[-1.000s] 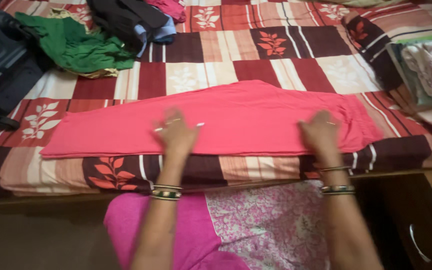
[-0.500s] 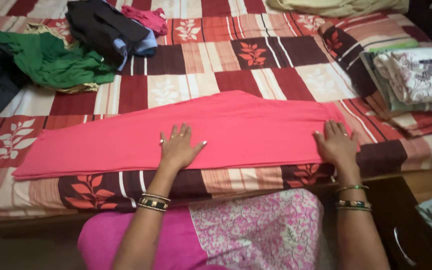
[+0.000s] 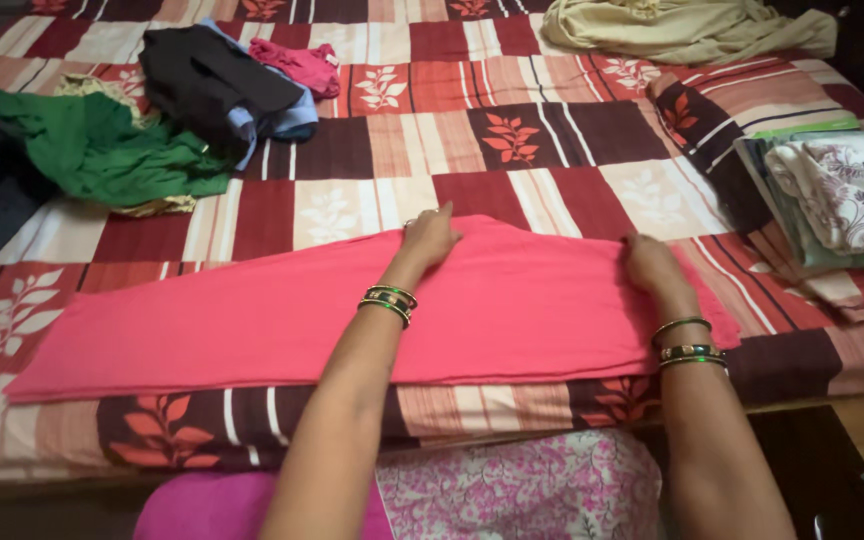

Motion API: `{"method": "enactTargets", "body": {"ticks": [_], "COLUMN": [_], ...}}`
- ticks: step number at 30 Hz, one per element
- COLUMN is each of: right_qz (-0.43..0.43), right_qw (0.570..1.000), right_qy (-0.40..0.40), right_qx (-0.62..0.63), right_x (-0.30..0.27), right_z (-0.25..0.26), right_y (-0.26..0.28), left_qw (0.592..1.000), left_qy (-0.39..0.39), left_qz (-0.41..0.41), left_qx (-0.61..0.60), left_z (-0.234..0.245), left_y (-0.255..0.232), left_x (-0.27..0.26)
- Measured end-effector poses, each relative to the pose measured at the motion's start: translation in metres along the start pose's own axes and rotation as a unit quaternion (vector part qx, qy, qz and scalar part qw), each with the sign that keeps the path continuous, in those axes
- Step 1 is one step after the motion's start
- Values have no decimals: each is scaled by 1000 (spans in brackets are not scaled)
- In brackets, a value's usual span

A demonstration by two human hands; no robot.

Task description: The person folds a pink pair of pants on a bed, smooths them by hand, and places them in a drawer. Then, the person picks up and unfolds a green shirt.

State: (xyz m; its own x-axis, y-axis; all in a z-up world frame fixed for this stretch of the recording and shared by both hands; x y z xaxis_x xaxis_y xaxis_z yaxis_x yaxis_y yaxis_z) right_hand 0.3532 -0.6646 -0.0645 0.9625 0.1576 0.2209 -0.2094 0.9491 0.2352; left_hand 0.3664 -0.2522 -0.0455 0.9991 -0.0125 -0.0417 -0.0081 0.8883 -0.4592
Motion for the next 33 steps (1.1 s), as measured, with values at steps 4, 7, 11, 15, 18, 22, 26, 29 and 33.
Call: {"method": "enactTargets", "body": {"ticks": [4, 7, 11, 15, 18, 22, 26, 29, 33], "right_qz": [-67, -91, 5, 64, 89, 94, 104, 67, 94], "right_qw": [995, 992, 998, 976, 963, 959, 950, 946, 956], "right_qy": [78, 90, -68, -196, -247, -266, -293, -317, -276], "right_qx": [12, -3, -2, 66, 65, 19, -27, -14, -24], "right_x": [-2, -8, -29, -89, -155, -222, -246, -250, -250], "right_z": [-3, 7, 42, 99, 134, 141, 138, 142, 144], "right_y": [0, 5, 29, 59, 84, 113, 126, 124, 128], "left_qw": [998, 999, 996, 986, 953, 909, 894, 887, 914], "left_qy": [-35, 31, 40, -43, -124, -159, -172, -192, -137], "left_qz": [-7, 25, -1, -108, -270, -385, -413, -416, -375], "left_qx": [43, -4, -74, -121, -55, -15, -29, -59, -73], "left_z": [7, 3, 13, 57, 78, 71, 78, 90, 90], "left_y": [-13, -3, -8, -24, -35, -41, -44, -45, -41], "left_x": [6, 14, 8, -46, -131, -246, -283, -293, -296]}}
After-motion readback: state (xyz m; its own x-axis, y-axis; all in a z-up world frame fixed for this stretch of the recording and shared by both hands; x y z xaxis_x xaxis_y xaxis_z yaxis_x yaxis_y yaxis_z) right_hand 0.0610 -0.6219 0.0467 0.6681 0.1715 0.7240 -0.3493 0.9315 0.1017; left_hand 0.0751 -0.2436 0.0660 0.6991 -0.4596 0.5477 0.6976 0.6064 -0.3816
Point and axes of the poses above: each hand's wrist, its own x-axis towards the middle knuckle, its own z-axis out of the back of the hand, y = z × x, the point moved 8 cm from there along x, towards the middle knuckle, and after that the axes turned 9 degrees about z, right-handed, at the moved point
